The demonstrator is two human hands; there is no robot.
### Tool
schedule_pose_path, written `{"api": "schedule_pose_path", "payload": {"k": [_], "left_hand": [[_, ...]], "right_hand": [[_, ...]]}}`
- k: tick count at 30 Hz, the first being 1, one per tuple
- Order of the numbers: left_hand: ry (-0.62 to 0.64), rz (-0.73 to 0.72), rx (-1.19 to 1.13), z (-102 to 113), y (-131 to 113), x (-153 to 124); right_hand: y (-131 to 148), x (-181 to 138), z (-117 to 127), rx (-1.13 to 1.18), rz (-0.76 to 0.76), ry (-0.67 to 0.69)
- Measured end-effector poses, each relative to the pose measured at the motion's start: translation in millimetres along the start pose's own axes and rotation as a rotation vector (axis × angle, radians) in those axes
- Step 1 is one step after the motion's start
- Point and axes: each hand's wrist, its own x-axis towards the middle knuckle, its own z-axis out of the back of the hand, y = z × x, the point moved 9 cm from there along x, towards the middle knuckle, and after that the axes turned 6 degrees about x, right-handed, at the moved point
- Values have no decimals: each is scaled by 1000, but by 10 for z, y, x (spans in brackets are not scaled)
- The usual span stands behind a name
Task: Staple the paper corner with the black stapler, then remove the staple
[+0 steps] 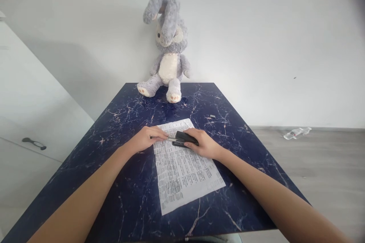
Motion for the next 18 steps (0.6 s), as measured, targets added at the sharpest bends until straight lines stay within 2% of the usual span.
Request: {"api": "schedule_pose_path", "payload": {"k": [2,4,7,9,13,18], "left_hand": [[12,42,-67,-10,19,-16],[-43,88,-98,-7,-23,-5],[-159,116,-92,-15,-191,39],[-184,77,-98,-54,-343,73],[-140,1,-81,-123,-504,103],[-110,41,36,-134,-392,103]], "right_hand": [[-13,-11,32,42,3,-10],[46,-23,42,98,46,-10],[222,-41,23,161,141,-8],[343,-49,1,177,196,-10],[462,-47,-26,171,259,-23],[345,-28,-66,123,226,2]]}}
